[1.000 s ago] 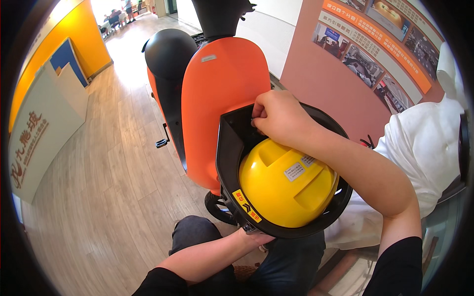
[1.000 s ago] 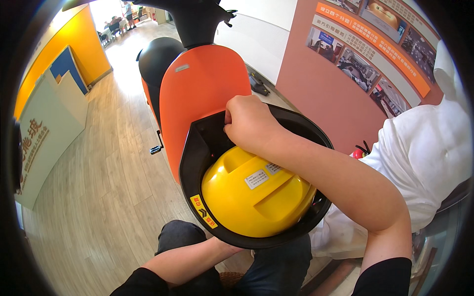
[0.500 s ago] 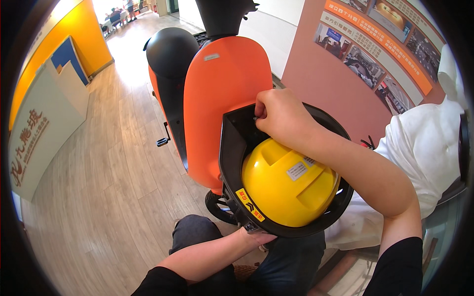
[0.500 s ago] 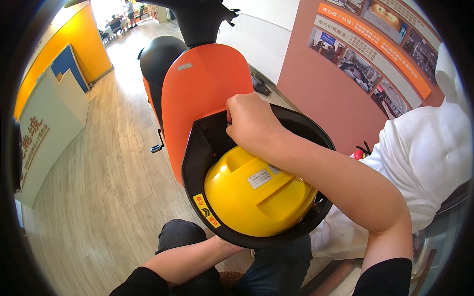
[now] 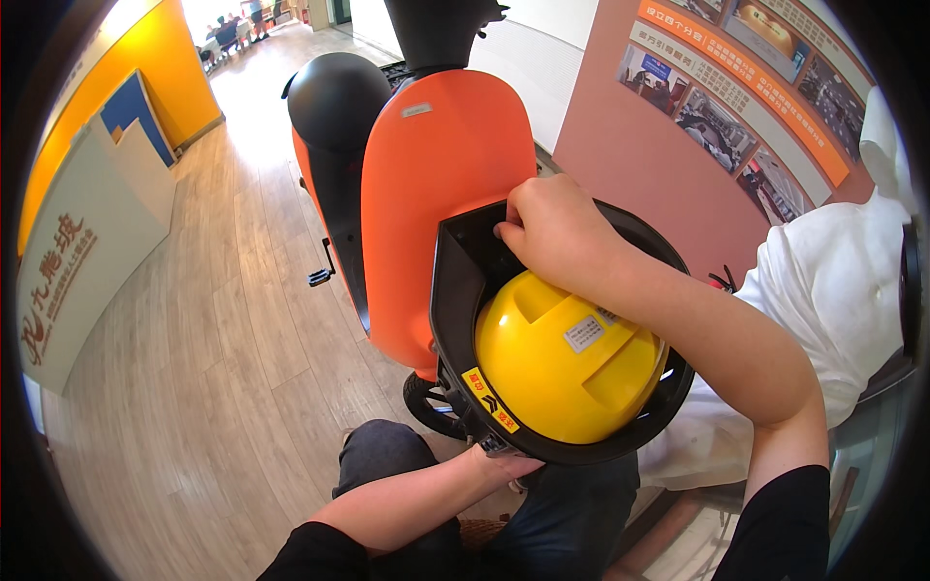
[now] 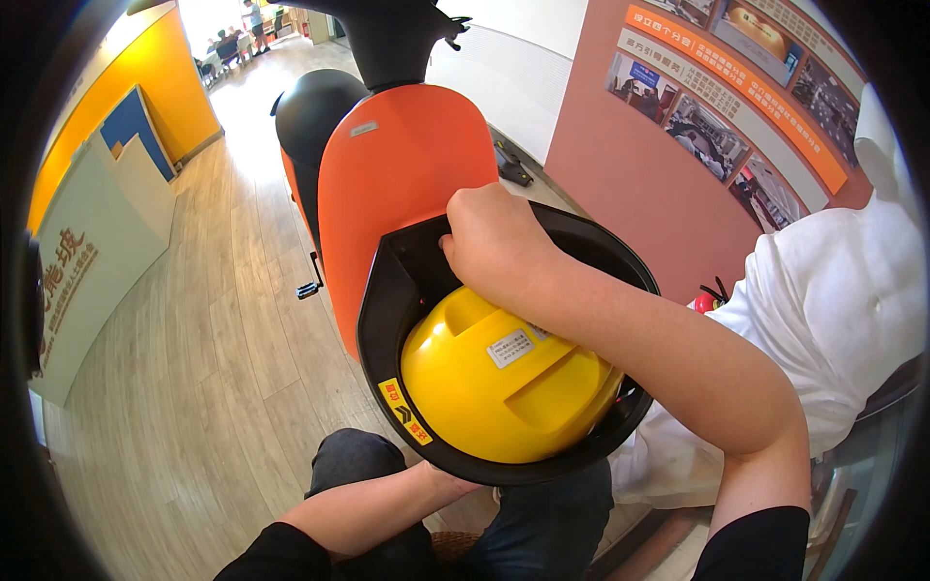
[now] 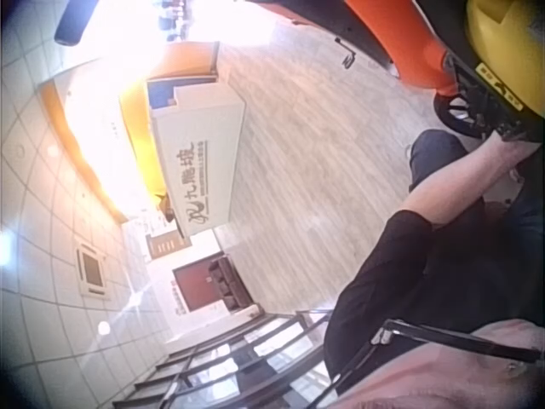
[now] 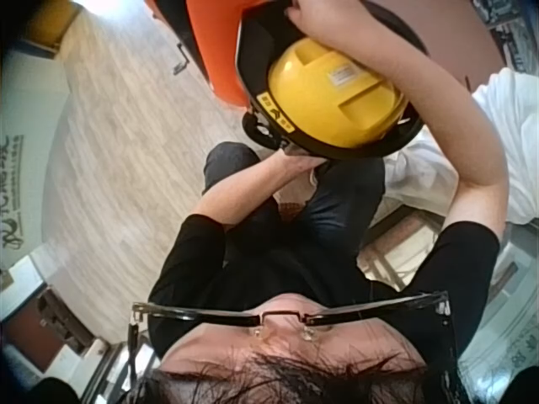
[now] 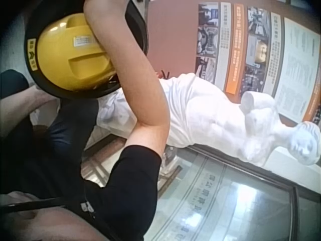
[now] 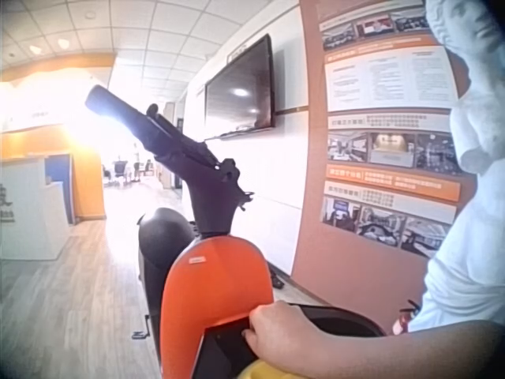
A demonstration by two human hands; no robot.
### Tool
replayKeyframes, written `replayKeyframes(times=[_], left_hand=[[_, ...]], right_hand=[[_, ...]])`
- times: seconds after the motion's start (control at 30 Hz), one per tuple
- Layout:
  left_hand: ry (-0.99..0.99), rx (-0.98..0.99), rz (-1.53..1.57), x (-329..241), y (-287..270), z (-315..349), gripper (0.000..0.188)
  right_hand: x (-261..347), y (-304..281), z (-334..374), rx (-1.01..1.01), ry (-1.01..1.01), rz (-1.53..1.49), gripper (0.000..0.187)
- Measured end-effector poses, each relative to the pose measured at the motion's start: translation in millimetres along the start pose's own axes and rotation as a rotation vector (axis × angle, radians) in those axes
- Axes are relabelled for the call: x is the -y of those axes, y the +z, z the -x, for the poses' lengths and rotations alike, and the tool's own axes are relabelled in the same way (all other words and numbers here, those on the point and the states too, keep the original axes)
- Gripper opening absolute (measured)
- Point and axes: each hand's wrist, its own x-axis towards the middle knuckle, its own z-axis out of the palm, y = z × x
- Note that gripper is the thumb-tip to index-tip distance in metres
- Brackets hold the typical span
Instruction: Using a power drill to unscrew and remove a front fairing/headlight assembly from an electric scooter.
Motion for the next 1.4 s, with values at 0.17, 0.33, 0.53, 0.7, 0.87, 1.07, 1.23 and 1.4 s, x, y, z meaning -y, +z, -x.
replayKeyframes(times=[0.17,0.33,0.53,0.7,0.87,1.07,1.23,1.4], left_hand=[[-0.013,0.005,0.019,5.1,9.7,0.6,0.058],[0.076,-0.216,-0.183,0.7,7.3,-1.1,0.060],[0.072,-0.209,-0.168,3.4,6.3,-0.2,0.061],[0.078,-0.211,-0.153,2.4,1.6,-0.8,0.061],[0.074,-0.211,-0.140,1.8,-3.2,-2.6,0.062],[0.082,-0.207,-0.127,-0.4,-6.8,-1.8,0.062],[0.084,-0.208,-0.108,-2.1,-15.2,0.2,0.063],[0.076,0.051,-0.133,0.4,-15.9,2.8,0.065]], right_hand=[[3.2,-11.6,4.6,0.028,0.009,-0.005,0.015],[-2.7,-2.4,0.2,0.050,0.030,-0.174,0.012],[-8.0,-4.9,-3.4,0.150,0.157,-0.446,0.012],[-6.7,-11.5,-3.3,0.189,0.072,-0.291,0.018],[-8.5,-9.6,-5.7,0.161,-0.005,-0.185,0.023],[-8.2,-7.4,-0.2,0.102,-0.087,-0.198,0.012],[-7.0,-5.1,2.5,0.050,-0.061,-0.190,0.007],[7.4,-10.5,2.1,0.009,-0.008,-0.169,0.009]])
